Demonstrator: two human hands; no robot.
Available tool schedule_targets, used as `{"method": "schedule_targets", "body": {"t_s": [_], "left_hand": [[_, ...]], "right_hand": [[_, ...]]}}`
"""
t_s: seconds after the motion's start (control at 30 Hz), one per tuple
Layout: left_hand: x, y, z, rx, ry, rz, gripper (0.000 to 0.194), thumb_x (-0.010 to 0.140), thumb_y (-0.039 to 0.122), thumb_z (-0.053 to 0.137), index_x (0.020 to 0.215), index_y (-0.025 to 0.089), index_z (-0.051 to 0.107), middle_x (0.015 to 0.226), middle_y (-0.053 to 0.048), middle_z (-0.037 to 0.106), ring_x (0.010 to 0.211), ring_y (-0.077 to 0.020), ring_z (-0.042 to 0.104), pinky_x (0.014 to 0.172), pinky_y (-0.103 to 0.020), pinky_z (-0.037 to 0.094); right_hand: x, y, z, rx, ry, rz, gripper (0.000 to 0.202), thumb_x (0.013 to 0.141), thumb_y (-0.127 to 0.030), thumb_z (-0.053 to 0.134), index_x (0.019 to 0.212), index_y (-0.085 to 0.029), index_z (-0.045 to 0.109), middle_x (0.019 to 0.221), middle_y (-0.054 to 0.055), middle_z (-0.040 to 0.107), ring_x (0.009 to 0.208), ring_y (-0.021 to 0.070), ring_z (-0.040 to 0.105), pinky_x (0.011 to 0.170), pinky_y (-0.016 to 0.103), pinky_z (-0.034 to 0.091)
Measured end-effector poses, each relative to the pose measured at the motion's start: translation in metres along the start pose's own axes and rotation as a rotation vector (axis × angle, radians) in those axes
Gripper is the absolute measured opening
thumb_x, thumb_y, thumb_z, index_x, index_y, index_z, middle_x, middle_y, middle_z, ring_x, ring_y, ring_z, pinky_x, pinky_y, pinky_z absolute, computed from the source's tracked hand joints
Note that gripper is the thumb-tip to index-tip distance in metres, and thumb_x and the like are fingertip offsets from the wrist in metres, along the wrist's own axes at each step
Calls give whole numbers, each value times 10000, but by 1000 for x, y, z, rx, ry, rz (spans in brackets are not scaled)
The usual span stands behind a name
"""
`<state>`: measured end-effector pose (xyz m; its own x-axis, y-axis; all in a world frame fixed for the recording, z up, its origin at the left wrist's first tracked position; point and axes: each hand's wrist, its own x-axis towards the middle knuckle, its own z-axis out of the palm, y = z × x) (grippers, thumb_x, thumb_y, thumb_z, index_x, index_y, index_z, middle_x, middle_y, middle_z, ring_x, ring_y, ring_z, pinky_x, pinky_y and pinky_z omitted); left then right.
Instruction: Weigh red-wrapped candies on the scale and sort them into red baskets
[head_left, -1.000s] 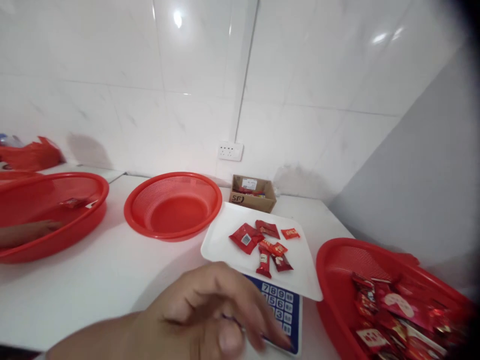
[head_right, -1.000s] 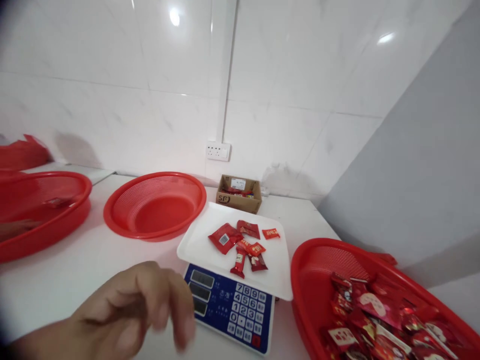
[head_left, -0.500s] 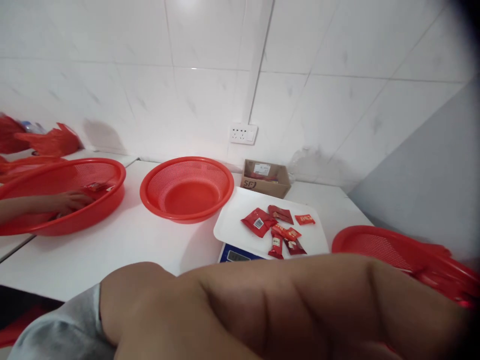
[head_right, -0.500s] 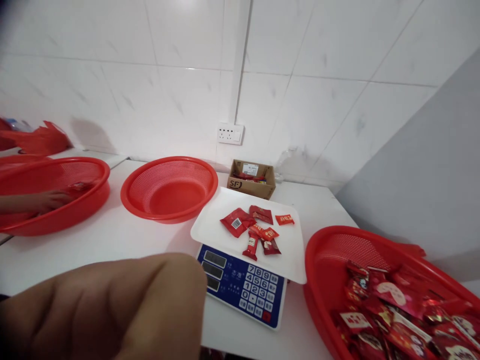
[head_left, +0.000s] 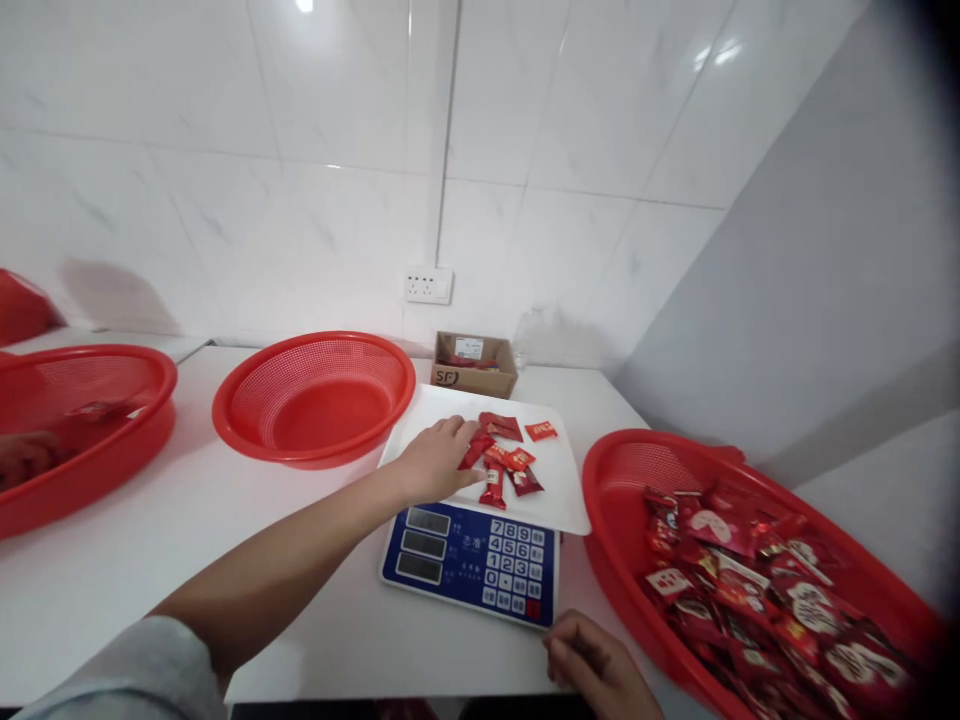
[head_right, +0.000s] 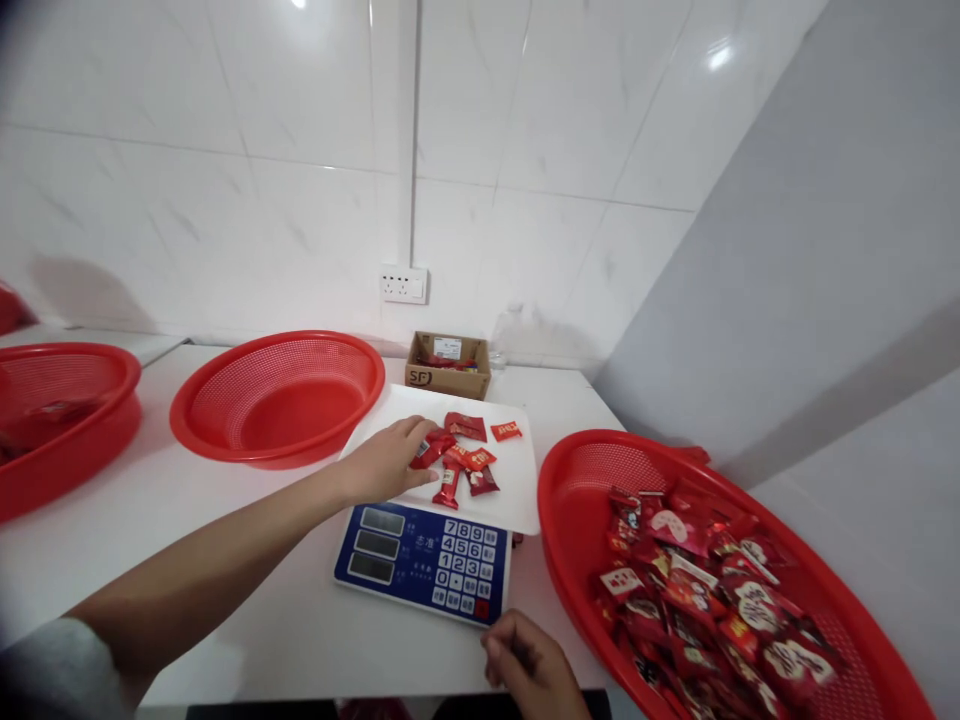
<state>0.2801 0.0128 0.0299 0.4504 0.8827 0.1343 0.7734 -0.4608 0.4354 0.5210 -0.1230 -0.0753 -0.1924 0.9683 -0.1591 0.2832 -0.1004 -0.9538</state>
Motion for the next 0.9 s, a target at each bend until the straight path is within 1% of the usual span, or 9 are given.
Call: {"method": "schedule_targets", "body": {"t_s": [0.07,0.13,0.3,0.43,0.53,0.6,0.7,0.8,0.9], "left_hand": [[3,-6,7,32,-12,-10,494,761,316,601,1209,194,433,1241,-132,473,1117,-281,496,900,-399,412],[4,-9,8,43,-1,-3,462,763,275,582,1199,201,446,1224,-120,487,1084,-264,519,884,-375,420],[-3,-17,-10,92,122,-7,407,758,200,523,1161,203,474,1174,-92,517,1051,-244,522,879,-365,417],[-14,-40,-37,261,352,-140,407,759,203,513,1164,227,483,1199,-68,523,1044,-254,513,867,-384,422],[-20,-59,-47,365,353,-318,359,814,308,505,1157,201,502,1275,-112,477,1156,-325,439,906,-468,391],[-21,-64,-44,383,315,-339,382,832,376,505,1153,168,512,1332,-145,423,1256,-363,328,970,-523,323],[-16,-51,-25,226,229,-147,421,855,409,485,1199,166,486,1354,-131,411,1279,-289,333,1034,-447,298],[-4,-20,-1,27,80,78,431,873,431,459,1224,180,470,1324,-102,460,1233,-215,407,1028,-352,334],[12,10,20,24,-24,193,446,870,438,466,1230,175,464,1283,-94,503,1210,-212,427,1000,-331,360]], "right_hand": [[8,-2,0,53,60,14,362,727,-506,572,568,-185,525,534,-21,504,543,132,481,548,242,395],[13,4,0,70,198,3,357,716,-500,565,555,-188,501,538,-28,477,540,127,452,537,233,369],[28,30,-3,95,469,50,341,688,-529,549,639,-191,543,548,-32,488,543,142,469,538,243,385],[44,25,-3,105,502,61,375,614,-535,585,726,-178,611,673,23,623,656,197,569,636,287,452],[51,17,1,104,525,34,390,615,-546,575,732,-176,622,695,41,653,683,217,594,655,302,470],[53,15,3,105,542,25,399,622,-554,564,731,-175,619,678,45,653,666,219,596,639,306,475],[53,19,5,91,552,3,397,642,-550,555,740,-171,621,686,53,658,662,217,598,640,306,478],[50,22,5,62,560,-19,392,668,-539,551,759,-166,634,708,58,664,677,217,604,643,301,480],[47,23,6,71,557,-49,383,684,-526,559,768,-162,642,726,64,671,684,216,614,629,294,486]]}}
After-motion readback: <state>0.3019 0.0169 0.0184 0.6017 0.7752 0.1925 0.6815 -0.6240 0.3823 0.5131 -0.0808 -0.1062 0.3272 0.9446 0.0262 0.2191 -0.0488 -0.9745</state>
